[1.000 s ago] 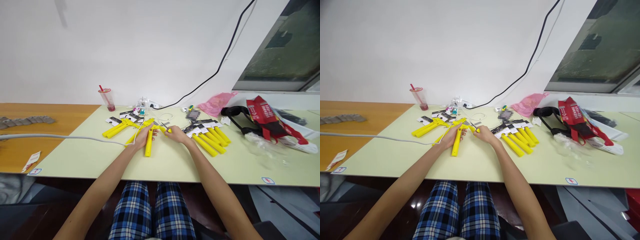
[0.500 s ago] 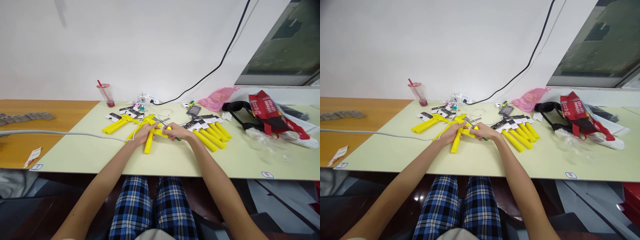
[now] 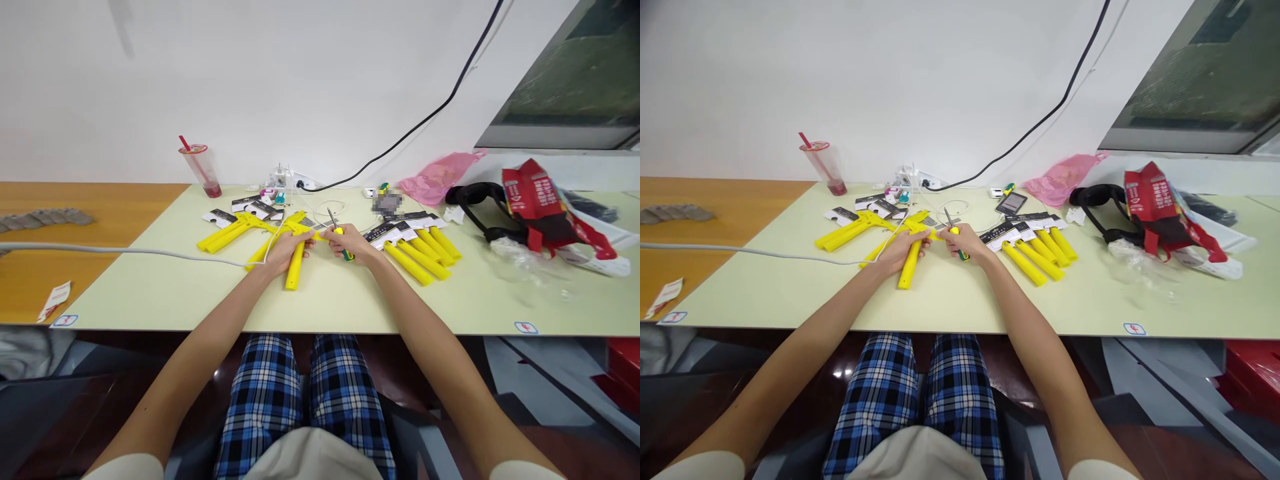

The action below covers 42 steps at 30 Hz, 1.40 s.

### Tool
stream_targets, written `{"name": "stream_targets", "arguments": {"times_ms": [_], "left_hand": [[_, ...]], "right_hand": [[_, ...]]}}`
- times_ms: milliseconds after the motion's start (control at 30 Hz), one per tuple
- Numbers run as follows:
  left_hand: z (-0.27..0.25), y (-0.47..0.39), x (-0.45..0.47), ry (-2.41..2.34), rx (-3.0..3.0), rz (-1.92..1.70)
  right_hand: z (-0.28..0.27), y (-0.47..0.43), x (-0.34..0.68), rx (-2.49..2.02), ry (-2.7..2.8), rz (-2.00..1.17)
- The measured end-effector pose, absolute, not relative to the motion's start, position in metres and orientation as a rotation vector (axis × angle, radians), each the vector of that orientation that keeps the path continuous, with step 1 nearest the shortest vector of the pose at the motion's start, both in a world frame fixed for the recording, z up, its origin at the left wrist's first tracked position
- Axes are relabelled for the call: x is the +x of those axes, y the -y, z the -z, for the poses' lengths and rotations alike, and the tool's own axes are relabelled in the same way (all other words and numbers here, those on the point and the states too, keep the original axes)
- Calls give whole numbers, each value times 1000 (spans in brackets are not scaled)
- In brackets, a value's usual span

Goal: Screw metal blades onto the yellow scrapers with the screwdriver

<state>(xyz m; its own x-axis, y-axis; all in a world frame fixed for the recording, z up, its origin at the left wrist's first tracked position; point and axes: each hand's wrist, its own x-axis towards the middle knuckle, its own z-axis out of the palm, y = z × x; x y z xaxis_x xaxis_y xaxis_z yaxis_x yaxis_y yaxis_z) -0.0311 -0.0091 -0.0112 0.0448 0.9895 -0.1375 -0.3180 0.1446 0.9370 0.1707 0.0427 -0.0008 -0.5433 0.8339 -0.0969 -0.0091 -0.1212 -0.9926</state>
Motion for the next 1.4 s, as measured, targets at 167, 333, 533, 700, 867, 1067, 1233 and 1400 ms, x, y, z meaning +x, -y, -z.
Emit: {"name": "stream_targets", "arguments": {"times_ms": [167, 333, 533, 700, 867, 1067, 1233, 1400], "left_hand": [[10, 8, -32, -1025, 845, -1297], [7, 7, -36, -957, 842, -1247], [4, 12, -38, -914, 917, -1058], [5, 12, -37, -954, 933, -1043], [6, 11, -36, -976, 915, -1088], [11, 7, -37, -949, 856, -1186], [11, 7, -37, -893, 776, -1219], [9, 5, -38, -909, 683, -1230]], "right_hand": [[10, -43, 163, -856, 1403, -1777], [15, -48, 164, -781, 1348, -1804], [15, -48, 166, -786, 1485, -1799], [12, -47, 169, -767, 1529, -1854], [10, -48, 172, -767, 1550, -1897], [12, -48, 171, -767, 1488, -1922], [11, -48, 172, -769, 1479, -1920], [9, -47, 174, -749, 1500, -1942]]}}
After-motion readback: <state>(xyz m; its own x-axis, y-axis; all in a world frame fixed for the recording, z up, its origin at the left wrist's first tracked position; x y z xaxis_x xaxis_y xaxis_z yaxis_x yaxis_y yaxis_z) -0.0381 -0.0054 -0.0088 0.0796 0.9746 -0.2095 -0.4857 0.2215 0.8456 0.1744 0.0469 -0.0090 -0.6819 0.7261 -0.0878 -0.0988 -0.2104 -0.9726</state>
